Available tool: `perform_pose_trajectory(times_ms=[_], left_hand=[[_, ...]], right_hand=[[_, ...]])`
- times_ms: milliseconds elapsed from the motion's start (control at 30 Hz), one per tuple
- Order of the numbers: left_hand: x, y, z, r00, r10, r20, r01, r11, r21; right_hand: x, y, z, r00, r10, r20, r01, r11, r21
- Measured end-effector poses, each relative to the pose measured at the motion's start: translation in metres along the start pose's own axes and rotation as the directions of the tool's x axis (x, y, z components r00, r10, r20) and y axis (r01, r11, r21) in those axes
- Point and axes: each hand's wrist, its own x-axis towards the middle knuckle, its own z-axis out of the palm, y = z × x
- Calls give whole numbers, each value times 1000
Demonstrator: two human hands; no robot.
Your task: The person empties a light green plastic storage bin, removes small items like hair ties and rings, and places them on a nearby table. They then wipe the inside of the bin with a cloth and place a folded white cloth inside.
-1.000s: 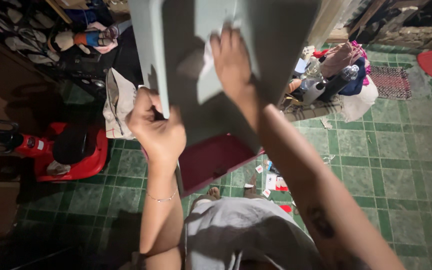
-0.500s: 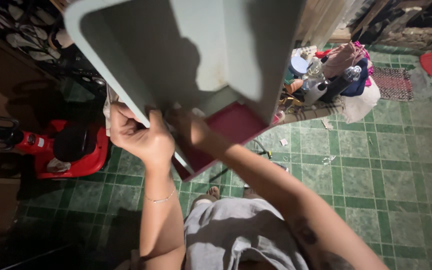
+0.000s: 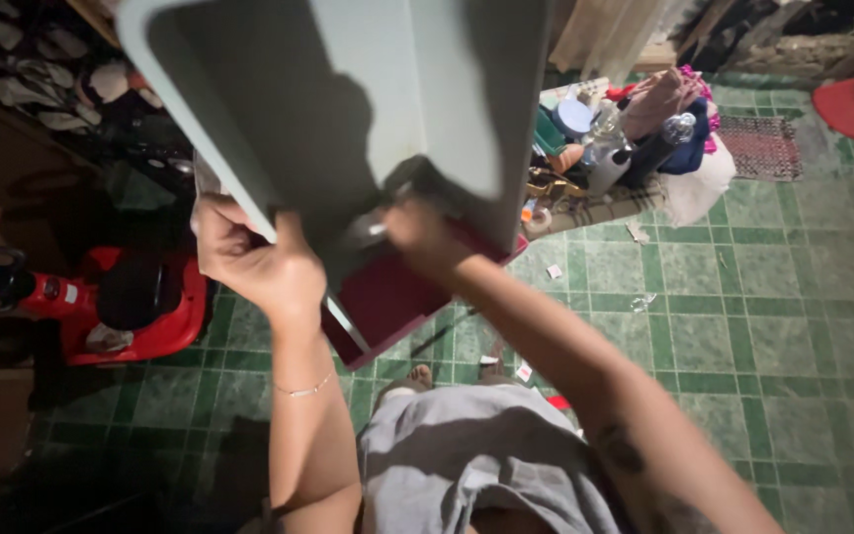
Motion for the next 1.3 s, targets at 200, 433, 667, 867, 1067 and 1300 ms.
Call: perform_pose_trajectory(times_ms=[200,433,667,867,1067,1300], left_hand=[[-12,-4,5,1000,-10,5,10,998,-59],[-19,-2,2,998,-27,61,27,1000,-9],[-26,2,2,993,-88,81,90,996,-26],[-33,0,2,987,-107,123,101,994,49],[-33,2,-2,986,-77,146,78,997,-5],[-22,14,-9,981,-124,152,119,992,38]], right_hand=[[26,-86,-15,941,315,-121,-112,630,768],[113,-87,-17,906,383,-180,76,270,960],[249,-17,11,661,702,266,207,-510,835],[242,64,32,760,609,228,458,-750,478],[199,59,-24,-63,967,-245,344,251,905],[122,16,-62,765,-136,-629,110,991,-80]])
